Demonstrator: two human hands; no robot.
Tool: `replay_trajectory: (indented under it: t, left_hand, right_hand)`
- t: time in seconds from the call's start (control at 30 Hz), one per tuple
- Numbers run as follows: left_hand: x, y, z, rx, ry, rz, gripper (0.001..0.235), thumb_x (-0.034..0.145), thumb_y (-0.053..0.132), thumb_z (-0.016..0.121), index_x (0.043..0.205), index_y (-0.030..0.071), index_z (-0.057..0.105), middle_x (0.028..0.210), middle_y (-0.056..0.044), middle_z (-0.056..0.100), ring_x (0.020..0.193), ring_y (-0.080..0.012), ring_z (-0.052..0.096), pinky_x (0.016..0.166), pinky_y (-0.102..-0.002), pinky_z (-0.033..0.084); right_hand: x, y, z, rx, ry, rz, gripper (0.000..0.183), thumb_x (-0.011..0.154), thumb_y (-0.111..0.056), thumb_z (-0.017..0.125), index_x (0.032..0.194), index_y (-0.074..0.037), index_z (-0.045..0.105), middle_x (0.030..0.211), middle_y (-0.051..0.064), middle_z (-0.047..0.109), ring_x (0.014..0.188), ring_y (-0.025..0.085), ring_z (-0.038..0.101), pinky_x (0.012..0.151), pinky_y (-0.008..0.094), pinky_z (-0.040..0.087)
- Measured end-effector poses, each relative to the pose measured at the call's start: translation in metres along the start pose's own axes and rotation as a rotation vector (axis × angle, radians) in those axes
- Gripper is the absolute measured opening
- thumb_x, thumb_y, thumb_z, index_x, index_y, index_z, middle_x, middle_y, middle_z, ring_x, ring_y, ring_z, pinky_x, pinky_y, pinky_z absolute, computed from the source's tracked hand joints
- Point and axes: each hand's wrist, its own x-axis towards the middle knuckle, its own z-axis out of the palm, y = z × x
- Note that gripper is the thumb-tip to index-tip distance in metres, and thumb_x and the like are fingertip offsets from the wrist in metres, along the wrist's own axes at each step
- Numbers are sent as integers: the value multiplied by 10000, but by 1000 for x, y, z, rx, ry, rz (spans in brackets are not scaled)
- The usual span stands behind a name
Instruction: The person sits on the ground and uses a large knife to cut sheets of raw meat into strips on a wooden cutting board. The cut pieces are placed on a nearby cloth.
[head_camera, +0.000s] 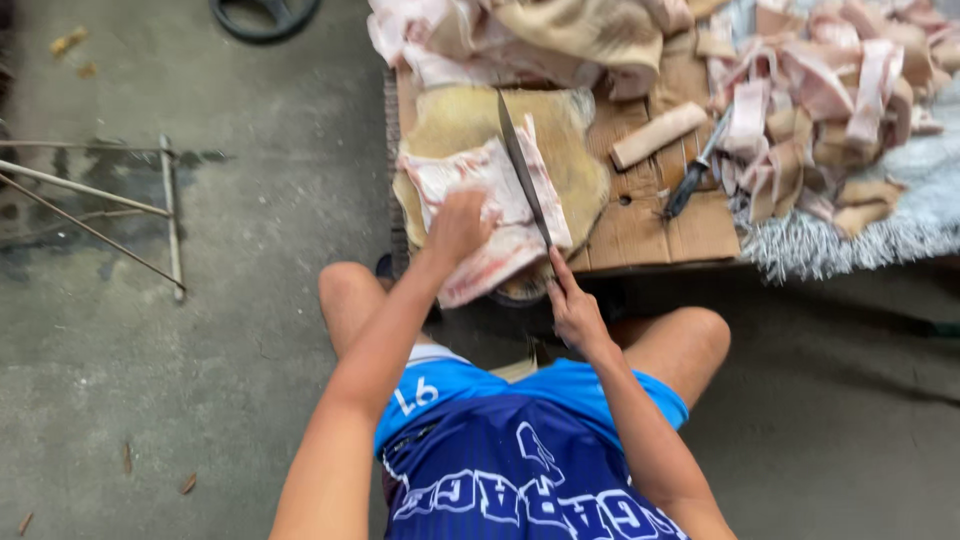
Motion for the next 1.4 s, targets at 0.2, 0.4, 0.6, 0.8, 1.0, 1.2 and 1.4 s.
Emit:
replay_trajectory:
  t: [0.2,0.4,0.6,0.8,1.0,1.2,1.4]
  left_hand:
    - [99,-19,11,183,-445,-400,918,608,428,935,1345,62,528,1272,-172,647,1193,-400,589,949,-583,456]
    - [103,-26,27,67,-551,-304,418,749,229,831,1141,133,726,1103,-130,715,1078,-335,671,931,-481,525]
    - [26,-21,26,78,-18,97,146,799,-30,698,926,35,666,1027,-133,675,1016,-308,663,869,-410,563]
    - [-7,-12,22,-20,151,43,136,826,-40,684,947,9,645,970,-146,633,973,-335,624,871,-424,529]
    - [4,-7,9,-27,123,58,178,811,-63,668,972,10,643,978,-140,626,974,-326,627,889,-418,524]
    - [4,-6,7,-51,89,23,209,775,-22,695,972,-3,626,981,-164,612,941,-353,627,842,-439,523]
    - [7,-24,16,-86,201,84,223,827,-25,614,1044,28,614,1008,-184,619,961,-390,632,840,-466,523]
  right_hand:
    - [-72,4,-16,-165,87,-169,591,1030,-277,486,1589,-373,319,866,271,690,764,476,690,707,514,549]
    - [-12,5,-14,-153,67,-110,594,1025,-308,497,1587,-377,320,863,323,685,821,511,681,754,534,529]
    - [32,2,-2,35,7,-128,598,1058,-257,514,1609,-383,317,631,174,602,566,298,616,577,416,548]
    - [-14,-15,-22,494,-45,-235,605,1054,-171,503,1623,-295,337,648,-8,496,493,69,472,451,254,474]
    - [-64,-28,-74,507,132,-1082,582,1190,-187,446,1684,-417,243,895,9,573,658,66,528,633,244,539]
    - [-28,31,-5,-101,273,-587,611,1085,-209,573,1632,-349,340,711,135,630,561,166,607,560,362,504]
    - [-2,73,-1,56,106,-236,585,1038,-209,567,1589,-328,411,642,179,590,520,251,582,552,398,507]
